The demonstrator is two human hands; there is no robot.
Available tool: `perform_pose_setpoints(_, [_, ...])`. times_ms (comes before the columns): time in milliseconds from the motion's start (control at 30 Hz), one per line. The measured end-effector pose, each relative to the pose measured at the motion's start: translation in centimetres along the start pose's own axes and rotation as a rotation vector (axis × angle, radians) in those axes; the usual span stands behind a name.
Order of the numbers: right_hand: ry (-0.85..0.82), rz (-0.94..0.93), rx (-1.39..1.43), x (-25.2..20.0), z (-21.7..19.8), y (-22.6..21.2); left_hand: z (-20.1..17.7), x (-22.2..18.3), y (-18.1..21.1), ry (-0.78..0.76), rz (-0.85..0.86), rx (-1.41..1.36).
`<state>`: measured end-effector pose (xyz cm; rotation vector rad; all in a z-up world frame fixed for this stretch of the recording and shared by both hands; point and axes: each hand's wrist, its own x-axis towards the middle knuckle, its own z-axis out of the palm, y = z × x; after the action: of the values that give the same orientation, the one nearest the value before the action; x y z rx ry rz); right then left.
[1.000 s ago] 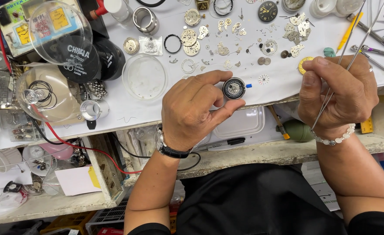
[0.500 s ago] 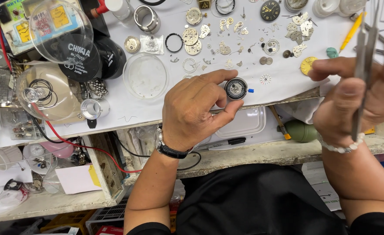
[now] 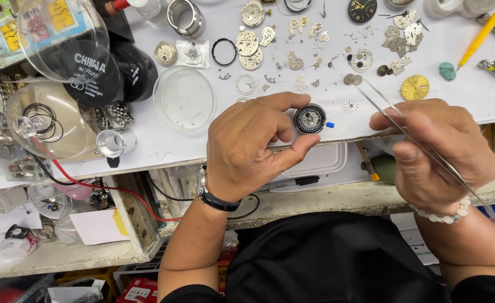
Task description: The person is repairing or assembling a watch movement by using tweezers to carefully place and adjust tiny internal components like gears and springs.
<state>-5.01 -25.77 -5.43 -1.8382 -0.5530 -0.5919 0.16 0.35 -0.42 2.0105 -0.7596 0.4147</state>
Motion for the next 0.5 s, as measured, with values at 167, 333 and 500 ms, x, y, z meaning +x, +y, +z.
perform_pose_setpoints(167, [-0.004,0.039,-0.009,0.5,0.8,-0.2,0.0,0.1,-0.1,0.0,0.011,0.023])
perform_pose_setpoints(333, [0.04,0.073,0.01,0.7,1.2,-0.5,0.0,-0.1,-0.2,0.003,0.001,0.045])
perform_pose_setpoints(500, [0.086,0.211,-0.017,0.5,0.9,-1.6,-0.1,0.3,0.1,-0.009,0.019,0.028])
